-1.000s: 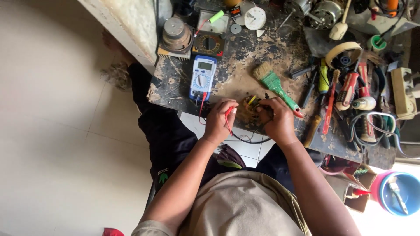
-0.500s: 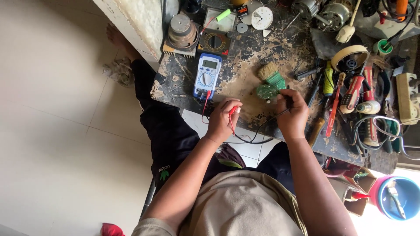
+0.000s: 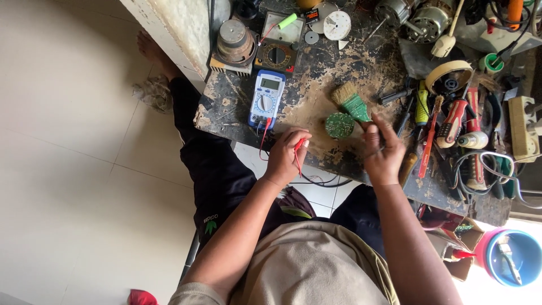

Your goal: A person uses a digital multimeter to test components on a circuit board at a repair bench.

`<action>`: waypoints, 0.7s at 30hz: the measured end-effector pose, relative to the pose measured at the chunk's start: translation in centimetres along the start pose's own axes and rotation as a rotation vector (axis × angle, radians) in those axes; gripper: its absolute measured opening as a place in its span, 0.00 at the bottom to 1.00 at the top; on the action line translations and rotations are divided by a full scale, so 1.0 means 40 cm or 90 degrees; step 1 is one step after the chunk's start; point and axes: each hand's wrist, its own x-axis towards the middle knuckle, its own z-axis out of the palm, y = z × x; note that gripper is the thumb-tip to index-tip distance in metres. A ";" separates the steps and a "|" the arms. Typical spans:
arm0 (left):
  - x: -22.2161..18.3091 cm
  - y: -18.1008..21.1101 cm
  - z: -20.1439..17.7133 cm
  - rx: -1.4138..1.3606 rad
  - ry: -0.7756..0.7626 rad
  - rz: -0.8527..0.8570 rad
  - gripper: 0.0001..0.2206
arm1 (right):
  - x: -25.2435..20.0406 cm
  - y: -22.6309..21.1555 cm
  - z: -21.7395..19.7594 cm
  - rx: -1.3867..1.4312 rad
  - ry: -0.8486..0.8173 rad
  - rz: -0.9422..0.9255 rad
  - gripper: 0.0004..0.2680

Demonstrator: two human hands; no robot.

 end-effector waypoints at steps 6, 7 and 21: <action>0.003 0.008 -0.007 0.008 0.000 0.004 0.06 | 0.013 0.042 -0.006 0.200 0.031 0.083 0.07; 0.004 0.005 -0.001 0.008 -0.001 0.004 0.06 | 0.009 0.044 0.000 0.201 0.032 0.083 0.07; 0.045 0.058 0.050 -0.255 0.089 -0.143 0.09 | -0.014 0.088 0.009 0.265 0.062 0.156 0.06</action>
